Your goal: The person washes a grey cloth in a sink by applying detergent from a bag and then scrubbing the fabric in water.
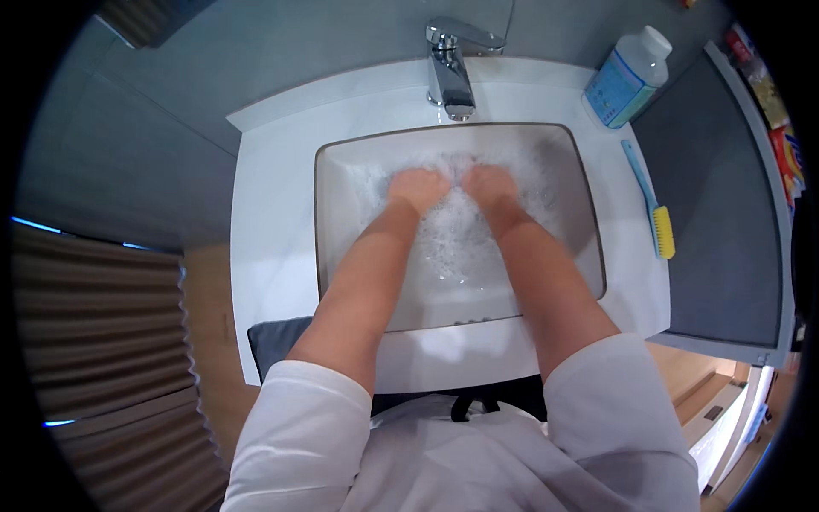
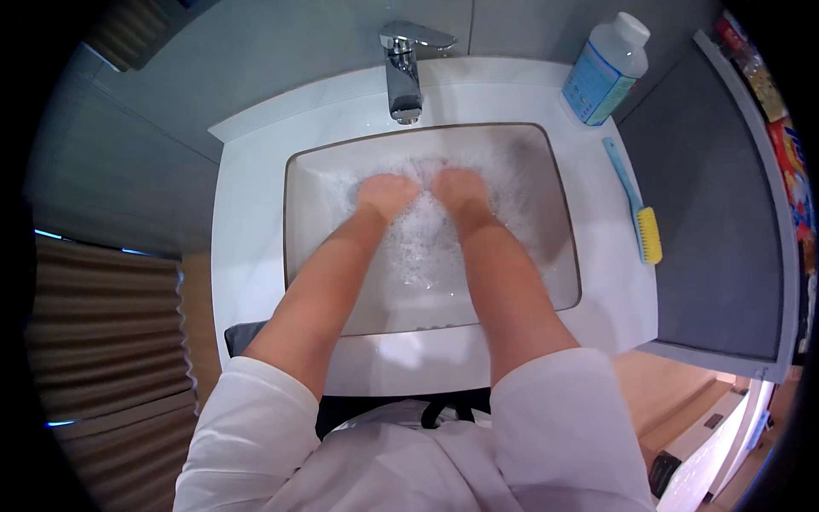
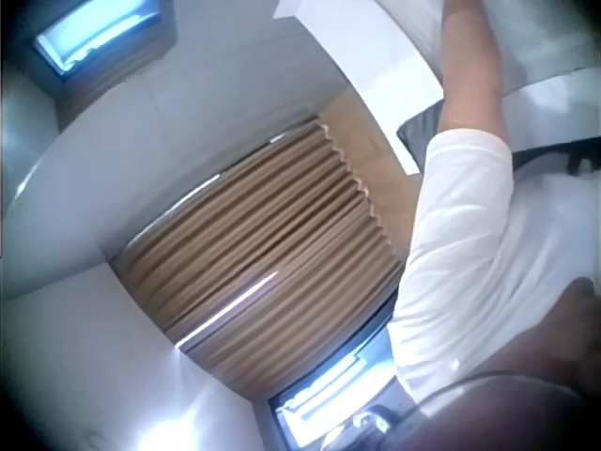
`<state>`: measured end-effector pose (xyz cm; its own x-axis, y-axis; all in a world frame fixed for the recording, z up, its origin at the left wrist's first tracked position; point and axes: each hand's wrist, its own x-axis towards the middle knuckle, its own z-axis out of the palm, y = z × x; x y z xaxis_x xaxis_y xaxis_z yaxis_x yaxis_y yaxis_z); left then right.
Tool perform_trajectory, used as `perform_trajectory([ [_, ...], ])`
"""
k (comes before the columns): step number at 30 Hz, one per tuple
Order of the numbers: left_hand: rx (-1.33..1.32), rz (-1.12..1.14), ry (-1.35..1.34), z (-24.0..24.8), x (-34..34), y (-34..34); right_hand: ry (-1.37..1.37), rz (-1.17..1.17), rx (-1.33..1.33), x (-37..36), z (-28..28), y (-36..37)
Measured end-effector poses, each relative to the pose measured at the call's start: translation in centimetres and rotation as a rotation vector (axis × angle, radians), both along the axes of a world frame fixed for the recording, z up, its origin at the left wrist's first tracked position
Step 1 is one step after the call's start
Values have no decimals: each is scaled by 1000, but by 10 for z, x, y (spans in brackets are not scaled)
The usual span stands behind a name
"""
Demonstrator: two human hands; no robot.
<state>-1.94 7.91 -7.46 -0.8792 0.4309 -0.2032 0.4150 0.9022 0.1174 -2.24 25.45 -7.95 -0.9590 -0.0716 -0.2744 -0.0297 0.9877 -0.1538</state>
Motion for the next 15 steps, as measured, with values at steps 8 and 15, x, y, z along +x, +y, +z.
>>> perform_trajectory([
  [8,77,112,-280,45,39,18,-20,-170,-181,22,7,12],
  [15,514,27,-376,49,38,-35,-178,351,-268,47,71,54],
])
